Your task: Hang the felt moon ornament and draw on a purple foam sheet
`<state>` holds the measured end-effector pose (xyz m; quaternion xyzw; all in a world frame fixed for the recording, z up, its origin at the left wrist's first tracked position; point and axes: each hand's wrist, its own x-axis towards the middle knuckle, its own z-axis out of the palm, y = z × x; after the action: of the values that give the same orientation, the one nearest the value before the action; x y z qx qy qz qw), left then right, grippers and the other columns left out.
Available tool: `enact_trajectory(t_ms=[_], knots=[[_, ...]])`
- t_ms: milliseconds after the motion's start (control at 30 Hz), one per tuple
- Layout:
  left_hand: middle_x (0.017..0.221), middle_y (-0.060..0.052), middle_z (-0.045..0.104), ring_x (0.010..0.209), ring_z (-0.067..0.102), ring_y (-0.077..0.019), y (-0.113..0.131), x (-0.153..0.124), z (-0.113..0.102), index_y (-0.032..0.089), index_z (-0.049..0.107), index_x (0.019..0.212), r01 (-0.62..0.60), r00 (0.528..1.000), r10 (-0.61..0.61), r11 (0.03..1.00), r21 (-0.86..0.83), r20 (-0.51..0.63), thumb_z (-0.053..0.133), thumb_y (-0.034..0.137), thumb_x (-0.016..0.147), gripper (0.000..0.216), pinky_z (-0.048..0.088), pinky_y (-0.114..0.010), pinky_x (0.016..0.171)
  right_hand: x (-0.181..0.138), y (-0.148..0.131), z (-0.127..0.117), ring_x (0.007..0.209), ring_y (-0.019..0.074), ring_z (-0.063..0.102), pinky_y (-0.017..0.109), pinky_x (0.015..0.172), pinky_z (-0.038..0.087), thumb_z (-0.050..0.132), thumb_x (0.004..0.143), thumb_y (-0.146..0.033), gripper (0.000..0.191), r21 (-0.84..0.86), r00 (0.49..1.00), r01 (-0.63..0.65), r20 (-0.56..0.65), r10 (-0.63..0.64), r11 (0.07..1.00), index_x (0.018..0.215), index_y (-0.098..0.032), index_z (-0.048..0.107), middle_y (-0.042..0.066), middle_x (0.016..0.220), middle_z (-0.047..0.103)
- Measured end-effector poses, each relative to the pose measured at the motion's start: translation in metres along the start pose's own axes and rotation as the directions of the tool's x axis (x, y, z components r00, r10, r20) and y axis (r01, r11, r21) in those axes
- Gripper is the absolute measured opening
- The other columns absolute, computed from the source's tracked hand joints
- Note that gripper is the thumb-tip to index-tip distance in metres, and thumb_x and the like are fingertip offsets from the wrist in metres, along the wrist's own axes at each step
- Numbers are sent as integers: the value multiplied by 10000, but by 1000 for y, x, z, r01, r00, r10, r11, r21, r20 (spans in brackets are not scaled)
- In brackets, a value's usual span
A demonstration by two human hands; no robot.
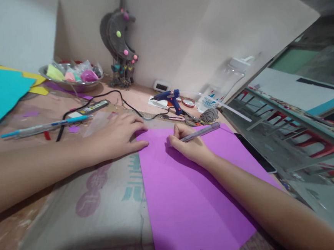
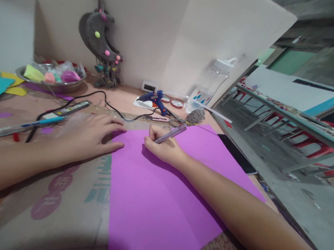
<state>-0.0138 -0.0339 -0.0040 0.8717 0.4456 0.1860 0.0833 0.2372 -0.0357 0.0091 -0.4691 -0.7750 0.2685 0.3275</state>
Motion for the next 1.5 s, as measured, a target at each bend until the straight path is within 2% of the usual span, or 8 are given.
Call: enact_trajectory(t_ms=[267, 467, 600, 833, 967, 1200, 1300, 1500], knots=[[1335, -117, 642, 1263, 560, -364, 0, 0, 1, 217, 717, 1277, -6, 1000, 6, 1000, 2, -11, 550, 606, 926, 550, 411, -547, 1089, -8, -3, -1, 497, 94, 364, 254, 501, 295, 602, 773, -292, 306, 5, 999, -7, 37, 7, 1000, 603, -251, 351, -71, 521, 398], [1327, -107, 654, 1255, 565, -364, 2, 0, 0, 235, 733, 1222, 11, 1000, -11, 1000, -20, -15, 575, 609, 906, 515, 412, -543, 1092, 1, -1, -11, 463, 106, 388, 261, 488, 312, 629, 847, -418, 299, 164, 972, -54, -216, 90, 985, 729, -261, 404, -79, 523, 457], [1339, -114, 650, 1270, 556, -360, -1, 0, 2, 218, 711, 1247, -4, 999, 3, 1000, -23, -32, 522, 576, 942, 507, 423, -542, 1088, 14, 8, -36, 550, 128, 478, 287, 564, 384, 609, 898, -437, 221, 61, 953, -7, -302, 25, 998, 836, -227, 572, -29, 651, 577], [1333, -153, 646, 1288, 554, -359, -2, -1, 3, 162, 666, 1300, -10, 999, 10, 1000, 1, -38, 468, 514, 965, 524, 405, -589, 1108, 24, 32, -62, 772, 200, 611, 338, 757, 481, 676, 853, -325, 123, -338, 995, 100, 21, -99, 936, 861, -213, 727, 43, 833, 672], [1371, -138, 633, 1288, 560, -345, 1, -3, -1, 200, 687, 1289, -78, 996, 78, 997, -13, -32, 506, 534, 948, 511, 419, -572, 1112, 20, 40, -58, 860, 217, 606, 356, 819, 491, 718, 837, -295, 129, -427, 993, 119, 60, -103, 896, 924, -208, 756, 86, 973, 655], [1435, -109, 611, 1339, 537, -339, 0, -4, 0, 263, 713, 1288, -150, 989, 148, 987, -58, -25, 509, 499, 978, 440, 397, -569, 1157, 22, 29, -52, 777, 206, 645, 350, 781, 510, 686, 815, -245, 98, -286, 998, 50, -15, -56, 957, 859, -196, 759, 53, 841, 715], [1428, -105, 622, 1329, 550, -322, 0, -3, 0, 268, 710, 1292, -192, 981, 191, 979, -74, -22, 501, 450, 992, 408, 405, -556, 1149, 15, 6, -49, 721, 176, 653, 317, 717, 512, 675, 836, -252, 125, -200, 986, 116, 143, -88, 973, 908, -201, 763, 30, 832, 746], [1439, -89, 635, 1323, 576, -306, 0, -2, 0, 273, 724, 1271, -212, 977, 214, 973, -92, 20, 492, 381, 1001, 372, 400, -547, 1157, -6, -22, -45, 780, 155, 680, 277, 722, 511, 639, 873, -194, 173, -135, 870, 214, 477, -126, 967, 991, -227, 761, 17, 942, 780]])
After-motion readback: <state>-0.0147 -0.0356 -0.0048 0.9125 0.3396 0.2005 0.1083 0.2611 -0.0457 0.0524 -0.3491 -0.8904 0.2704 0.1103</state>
